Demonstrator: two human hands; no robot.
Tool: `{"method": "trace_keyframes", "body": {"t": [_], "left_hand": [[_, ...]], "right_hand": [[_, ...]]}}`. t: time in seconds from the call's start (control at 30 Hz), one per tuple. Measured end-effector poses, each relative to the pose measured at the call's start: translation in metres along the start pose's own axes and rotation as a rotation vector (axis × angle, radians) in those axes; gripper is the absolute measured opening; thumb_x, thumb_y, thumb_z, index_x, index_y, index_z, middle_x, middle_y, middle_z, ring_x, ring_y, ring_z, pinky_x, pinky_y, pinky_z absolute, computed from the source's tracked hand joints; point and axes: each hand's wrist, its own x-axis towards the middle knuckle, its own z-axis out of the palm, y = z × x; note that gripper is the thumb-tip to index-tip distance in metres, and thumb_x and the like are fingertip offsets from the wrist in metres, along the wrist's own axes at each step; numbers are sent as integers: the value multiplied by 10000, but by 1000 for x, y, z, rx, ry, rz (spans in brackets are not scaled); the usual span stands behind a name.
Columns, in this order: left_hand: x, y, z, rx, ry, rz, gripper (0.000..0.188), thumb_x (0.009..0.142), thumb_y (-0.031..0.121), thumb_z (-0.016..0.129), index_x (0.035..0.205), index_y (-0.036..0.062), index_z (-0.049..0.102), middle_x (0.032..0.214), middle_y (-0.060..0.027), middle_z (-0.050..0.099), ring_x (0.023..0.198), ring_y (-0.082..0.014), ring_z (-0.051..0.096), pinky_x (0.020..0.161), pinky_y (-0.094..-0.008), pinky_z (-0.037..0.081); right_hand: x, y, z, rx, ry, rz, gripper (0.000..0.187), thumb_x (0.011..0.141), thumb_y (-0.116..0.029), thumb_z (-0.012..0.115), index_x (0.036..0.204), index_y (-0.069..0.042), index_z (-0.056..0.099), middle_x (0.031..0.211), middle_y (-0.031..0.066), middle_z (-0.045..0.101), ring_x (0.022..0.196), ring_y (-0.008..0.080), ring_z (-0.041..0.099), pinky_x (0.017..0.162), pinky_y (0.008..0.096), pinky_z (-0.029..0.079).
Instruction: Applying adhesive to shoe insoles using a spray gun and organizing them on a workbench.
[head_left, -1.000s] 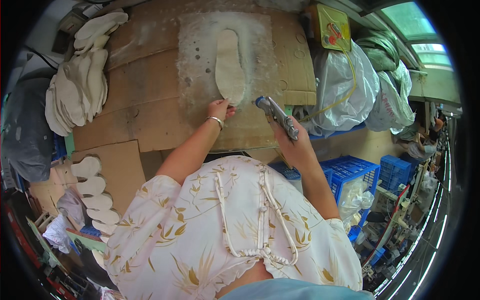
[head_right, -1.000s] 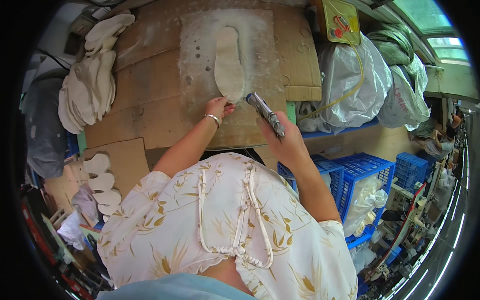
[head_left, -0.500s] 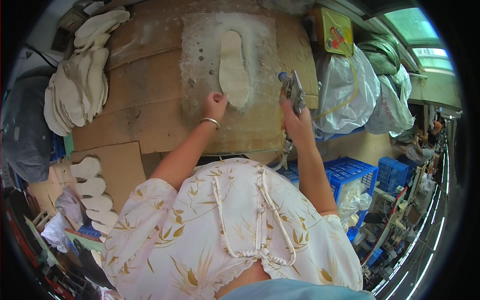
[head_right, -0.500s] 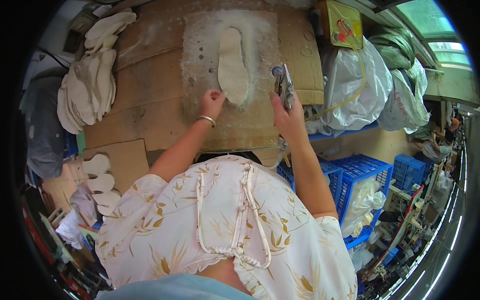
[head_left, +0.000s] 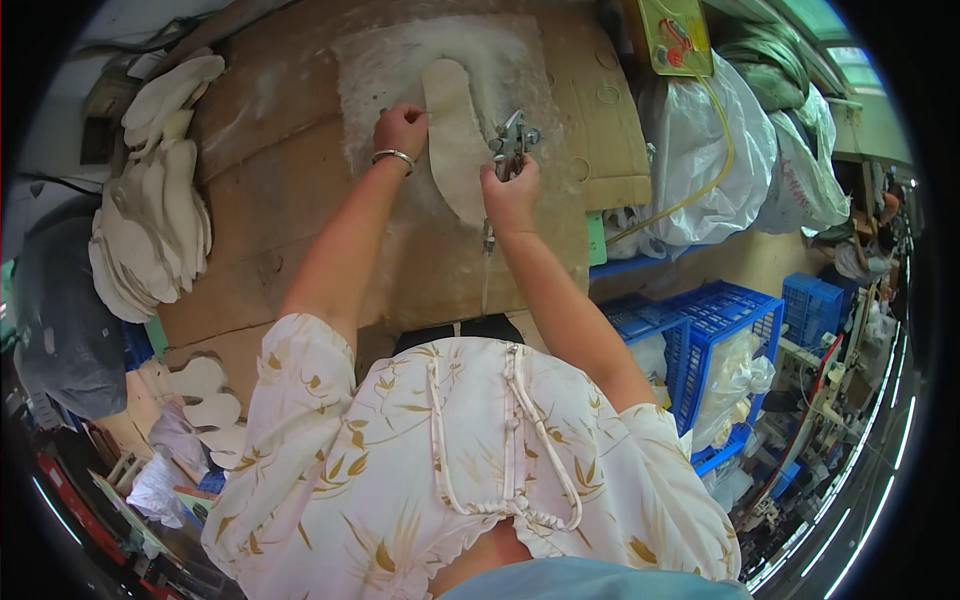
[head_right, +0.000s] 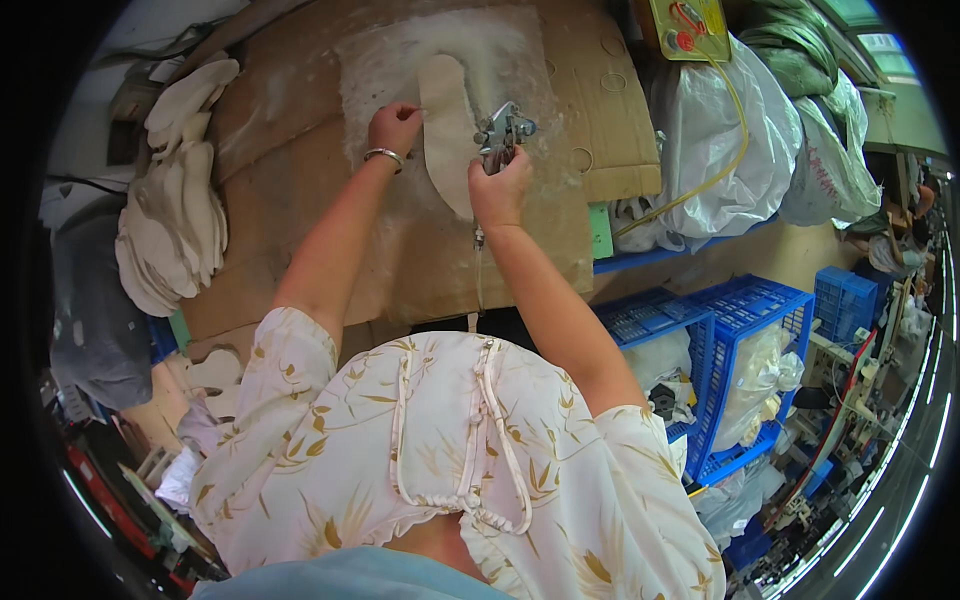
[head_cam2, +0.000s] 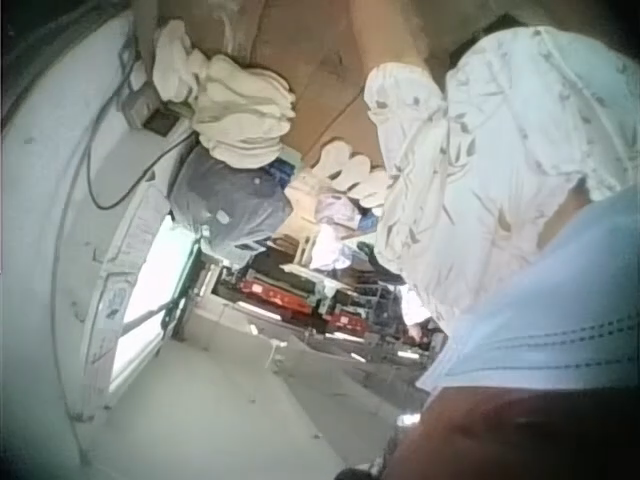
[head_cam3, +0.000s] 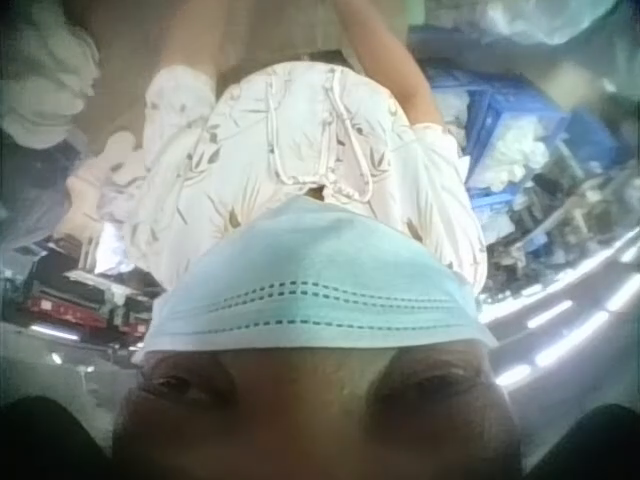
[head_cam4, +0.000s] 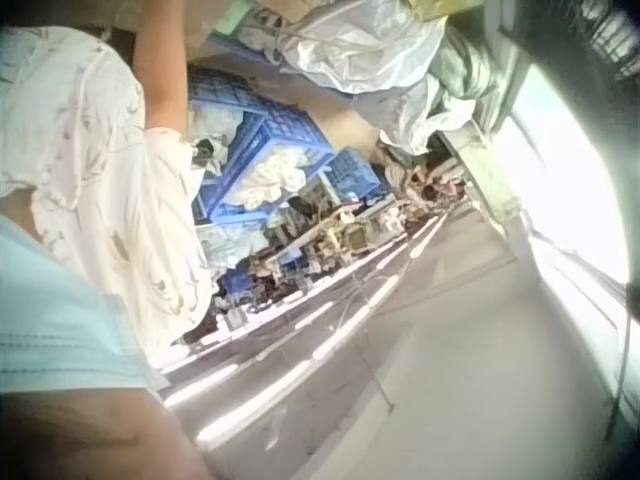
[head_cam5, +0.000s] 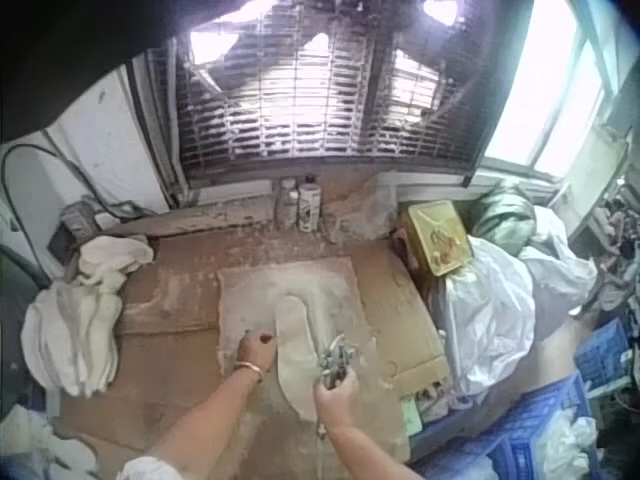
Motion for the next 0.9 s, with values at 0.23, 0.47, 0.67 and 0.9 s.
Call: {"method": "trace_keyframes", "body": {"t": [0.23, 0.47, 0.67, 0.9], "left_hand": [[17, -12, -3, -10, -3, 66, 200, 727, 206, 631, 819, 31, 654, 700, -63, 646, 599, -149, 608, 593, -278, 474], [36, -2, -12, -38, -94, 64, 161, 728, 183, 618, 796, 40, 651, 700, -60, 645, 614, -152, 608, 587, -285, 472], [33, -15, -12, -171, -162, 9, 160, 740, 160, 615, 800, 12, 621, 712, -72, 637, 609, -151, 603, 584, -281, 478], [25, -8, -19, -319, -191, -142, 148, 783, 135, 593, 858, 8, 599, 759, -59, 626, 601, -135, 605, 525, -254, 502]], "right_hand": [[-9, 2, 11, -21, 51, -70, 602, 685, -169, 664, 1149, 66, 362, 1027, 217, 445, 927, 326, 485, 819, 379, 411], [-10, 8, 14, -147, 15, -70, 575, 700, -160, 651, 1143, 60, 357, 1032, 226, 444, 946, 336, 488, 827, 380, 411], [-14, 1, -3, -51, -43, -22, 610, 686, -177, 683, 1143, 60, 356, 1040, 227, 444, 946, 350, 487, 824, 385, 409], [-32, 0, -34, -397, 1, -40, 752, 673, -238, 720, 1220, 61, 299, 1074, 234, 434, 967, 386, 480, 802, 412, 418]]}}
